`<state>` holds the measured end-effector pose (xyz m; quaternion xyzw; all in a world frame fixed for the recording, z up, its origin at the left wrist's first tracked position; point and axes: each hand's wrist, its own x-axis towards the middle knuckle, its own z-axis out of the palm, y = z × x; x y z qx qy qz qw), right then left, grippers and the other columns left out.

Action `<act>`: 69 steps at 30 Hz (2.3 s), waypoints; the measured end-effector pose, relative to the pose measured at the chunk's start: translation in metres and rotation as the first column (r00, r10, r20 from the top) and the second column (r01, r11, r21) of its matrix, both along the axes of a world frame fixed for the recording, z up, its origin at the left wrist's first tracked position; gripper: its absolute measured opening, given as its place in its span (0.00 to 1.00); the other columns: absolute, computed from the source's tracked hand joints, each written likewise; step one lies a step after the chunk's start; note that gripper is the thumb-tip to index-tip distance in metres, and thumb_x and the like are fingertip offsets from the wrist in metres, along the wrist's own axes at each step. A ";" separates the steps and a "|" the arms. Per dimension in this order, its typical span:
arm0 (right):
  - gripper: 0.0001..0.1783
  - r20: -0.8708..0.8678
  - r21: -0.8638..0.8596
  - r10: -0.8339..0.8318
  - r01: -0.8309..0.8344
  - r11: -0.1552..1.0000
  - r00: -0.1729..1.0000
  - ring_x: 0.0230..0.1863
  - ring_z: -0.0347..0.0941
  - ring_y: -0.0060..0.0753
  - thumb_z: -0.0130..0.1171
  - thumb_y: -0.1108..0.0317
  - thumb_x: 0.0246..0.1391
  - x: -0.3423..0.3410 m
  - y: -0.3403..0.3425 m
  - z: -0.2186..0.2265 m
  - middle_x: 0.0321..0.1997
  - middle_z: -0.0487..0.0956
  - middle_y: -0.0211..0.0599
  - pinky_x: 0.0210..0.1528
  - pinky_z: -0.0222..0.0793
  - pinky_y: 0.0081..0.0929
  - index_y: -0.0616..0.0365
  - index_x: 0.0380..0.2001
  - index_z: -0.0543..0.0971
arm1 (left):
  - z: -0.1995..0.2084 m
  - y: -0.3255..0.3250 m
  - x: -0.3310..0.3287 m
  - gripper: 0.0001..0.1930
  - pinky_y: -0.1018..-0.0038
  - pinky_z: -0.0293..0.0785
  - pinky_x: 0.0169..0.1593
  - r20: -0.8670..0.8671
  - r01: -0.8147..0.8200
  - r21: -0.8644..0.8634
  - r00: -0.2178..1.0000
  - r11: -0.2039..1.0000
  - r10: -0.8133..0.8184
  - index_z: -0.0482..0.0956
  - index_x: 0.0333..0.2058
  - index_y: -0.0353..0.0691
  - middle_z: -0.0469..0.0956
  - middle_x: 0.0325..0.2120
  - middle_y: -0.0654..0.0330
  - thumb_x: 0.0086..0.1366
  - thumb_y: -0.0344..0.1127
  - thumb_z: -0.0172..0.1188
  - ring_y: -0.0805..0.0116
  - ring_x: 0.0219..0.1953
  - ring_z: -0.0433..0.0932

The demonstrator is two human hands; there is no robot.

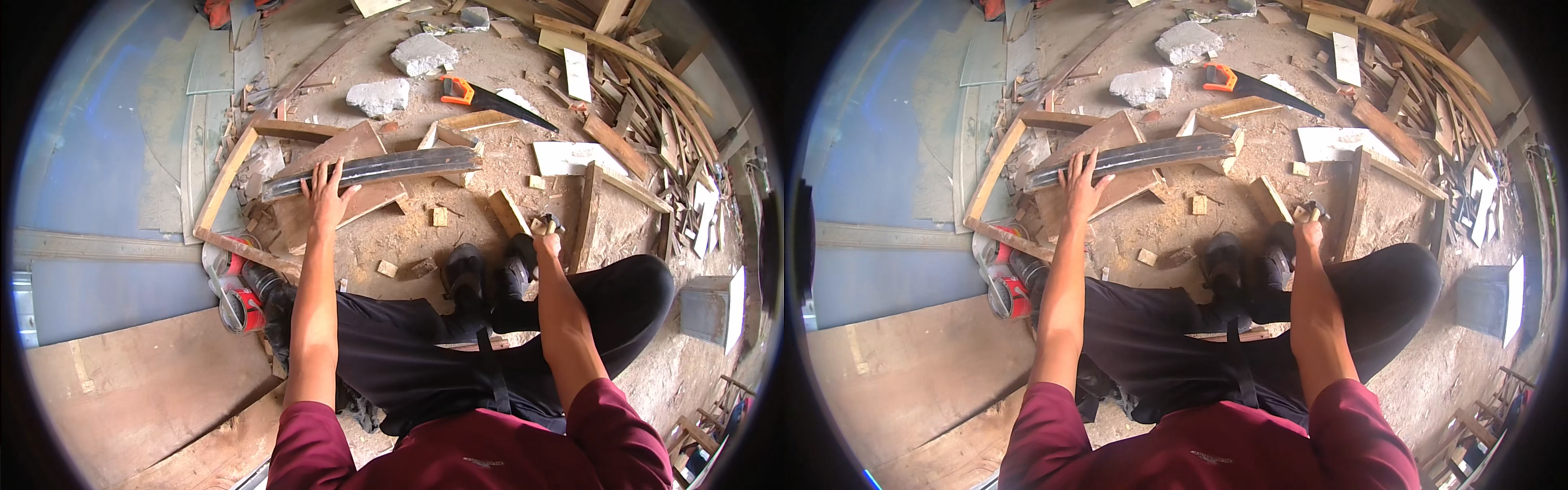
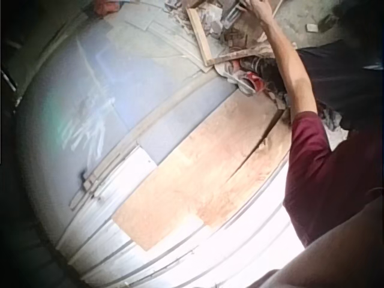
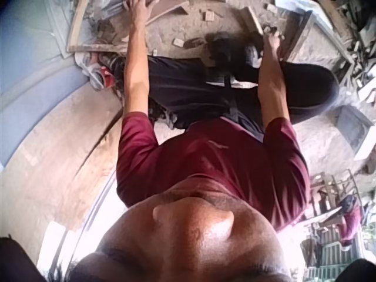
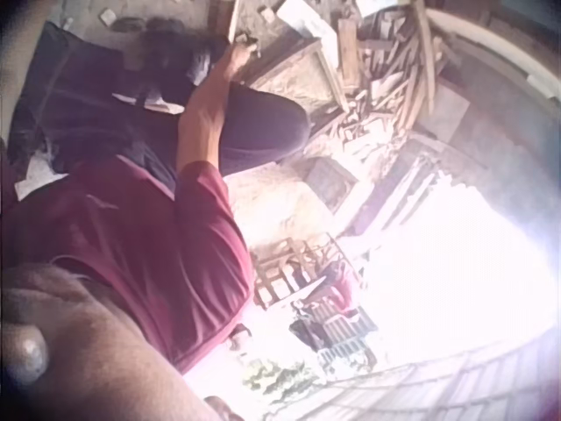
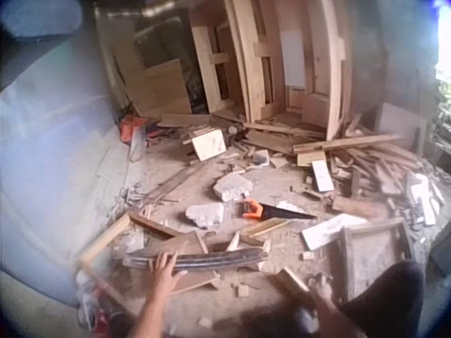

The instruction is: The person sits on the floor and uses a hammer to break a piece of wood into smaller pieces. They repeatedly strike the wood, reposition it, and handle the resulting fragments.

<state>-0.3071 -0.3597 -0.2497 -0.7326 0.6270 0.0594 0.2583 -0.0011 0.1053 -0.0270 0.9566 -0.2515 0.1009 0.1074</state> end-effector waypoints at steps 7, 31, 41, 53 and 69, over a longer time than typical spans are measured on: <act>0.26 0.284 0.040 -0.154 0.149 0.988 0.946 0.50 0.79 0.60 0.65 0.53 0.51 0.024 0.023 0.057 0.45 0.81 0.61 0.53 0.75 0.45 0.67 0.42 0.78 | 0.023 -0.011 -0.031 0.41 0.30 0.44 0.67 0.039 -0.090 -0.050 0.995 0.995 0.092 0.68 0.62 0.54 0.68 0.57 0.56 0.51 0.57 0.72 0.51 0.63 0.64; 0.22 0.835 0.484 -0.423 -0.107 0.868 0.351 0.14 0.62 0.19 0.67 0.55 0.58 0.072 0.263 0.291 0.20 0.68 0.26 0.14 0.59 0.22 0.59 0.36 0.68 | 0.072 -0.020 -0.120 0.42 0.48 0.65 0.56 0.046 -0.334 -0.125 0.939 0.934 0.341 0.69 0.57 0.46 0.72 0.52 0.53 0.44 0.51 0.79 0.52 0.57 0.71; 0.35 0.880 0.471 -0.470 -0.220 0.854 0.061 0.16 0.61 0.20 0.71 0.43 0.51 0.088 0.258 0.339 0.20 0.65 0.25 0.18 0.61 0.22 0.59 0.41 0.64 | 0.110 -0.015 -0.177 0.38 0.52 0.61 0.57 0.386 -0.140 -0.222 0.896 0.965 0.219 0.71 0.52 0.46 0.70 0.49 0.55 0.42 0.41 0.81 0.51 0.52 0.69; 0.29 0.817 0.557 -0.575 -0.323 0.765 0.048 0.14 0.61 0.17 0.71 0.49 0.53 0.057 0.237 0.361 0.18 0.66 0.22 0.16 0.58 0.20 0.53 0.41 0.64 | 0.101 -0.028 -0.181 0.37 0.53 0.60 0.56 0.494 0.019 -0.268 0.861 0.963 0.120 0.71 0.51 0.44 0.70 0.49 0.53 0.40 0.37 0.80 0.48 0.53 0.69; 0.18 0.572 0.545 -0.808 -0.669 0.505 -0.143 0.17 0.57 0.13 0.66 0.59 0.57 0.055 0.220 0.329 0.30 0.70 0.24 0.17 0.53 0.16 0.52 0.40 0.68 | 0.138 -0.025 -0.166 0.23 0.51 0.53 0.66 0.514 0.167 -0.259 0.858 0.951 -0.011 0.69 0.40 0.44 0.79 0.48 0.63 0.43 0.19 0.61 0.56 0.60 0.72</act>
